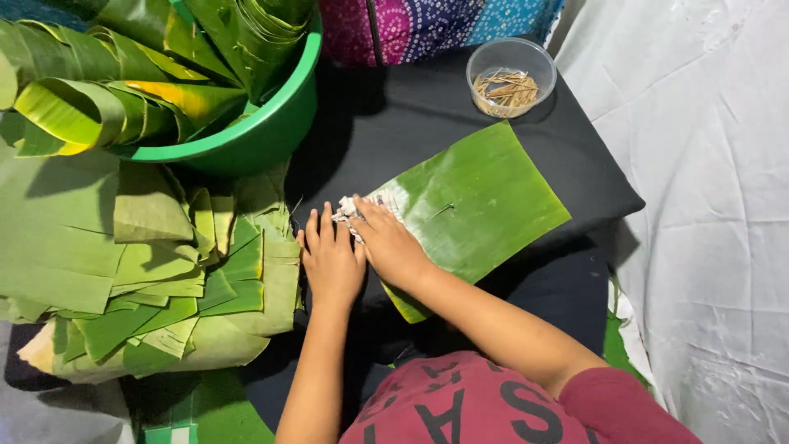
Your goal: Folding banana leaves into conical shapes and securing them with toothpicks
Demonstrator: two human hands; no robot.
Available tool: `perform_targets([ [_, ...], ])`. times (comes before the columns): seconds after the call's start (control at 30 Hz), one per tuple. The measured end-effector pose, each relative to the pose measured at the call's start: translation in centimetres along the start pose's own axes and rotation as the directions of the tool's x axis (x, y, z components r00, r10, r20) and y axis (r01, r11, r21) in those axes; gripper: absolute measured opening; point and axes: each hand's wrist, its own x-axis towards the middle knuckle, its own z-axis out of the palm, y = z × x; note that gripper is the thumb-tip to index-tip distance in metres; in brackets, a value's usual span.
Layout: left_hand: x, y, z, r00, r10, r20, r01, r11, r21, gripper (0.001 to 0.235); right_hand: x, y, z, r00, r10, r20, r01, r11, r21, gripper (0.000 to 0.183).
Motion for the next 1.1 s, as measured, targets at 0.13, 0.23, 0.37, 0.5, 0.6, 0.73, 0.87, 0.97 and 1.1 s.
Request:
perform_targets([
  [0.13, 0.4, 0.2, -0.4, 0.997, -0.013, 0.078, 0.015, 0.999, -0.029, 0.041, 0.1, 0.8, 0.0, 0.99, 0.051, 0.13, -0.053, 0.999, 0.008, 0.04],
  [0.23, 0.6, 0.8, -1.4, 0.982, -0.02, 0.19, 0.027, 0.999, -0.034, 0.053, -0.5, 2.0, -0.6, 0.987, 0.077, 0.14, -0.084, 0.995, 0.046, 0.038],
  [0.37, 1.1, 1.1, -2.2, 0.92, -0.037, 0.391, 0.048, 0.999, -0.017, 0.054, -0.7, 5.9, -1.9, 0.98, 0.177, 0.094, -0.192, 0.964, 0.184, 0.043],
  [0.5, 1.2, 1.1, -2.5, 0.908, -0.055, 0.415, 0.081, 0.996, -0.045, 0.053, -1.2, 11.5, -3.4, 0.976, 0.211, 0.045, -0.215, 0.964, 0.157, 0.041],
  [0.6, 1.8, 1.3, -2.3, 0.895, -0.063, 0.442, 0.103, 0.992, -0.067, 0.052, -1.0, 14.8, -5.5, 0.966, 0.258, 0.024, -0.259, 0.964, 0.052, 0.043],
  [0.73, 1.1, 1.3, -2.5, 0.894, -0.061, 0.444, 0.093, 0.994, -0.05, 0.054, -1.9, 17.5, -6.1, 0.941, 0.338, -0.004, -0.338, 0.941, 0.019, 0.041],
  [0.87, 1.7, 1.0, -2.5, 0.872, -0.087, 0.481, 0.147, 0.985, -0.089, 0.053, -1.7, 19.1, -7.4, 0.909, 0.413, -0.058, -0.416, 0.908, -0.049, 0.041],
  [0.97, 1.9, 1.2, -2.7, 0.863, -0.096, 0.496, 0.163, 0.982, -0.094, 0.054, -1.5, 18.3, -8.1, 0.9, 0.433, -0.059, -0.435, 0.9, -0.033, 0.041],
  [1.1, 2.1, 1.3, -3.1, 0.87, -0.091, 0.484, 0.169, 0.979, -0.118, 0.053, -1.5, 18.2, -8.2, 0.883, 0.466, -0.057, -0.468, 0.884, -0.018, 0.042],
])
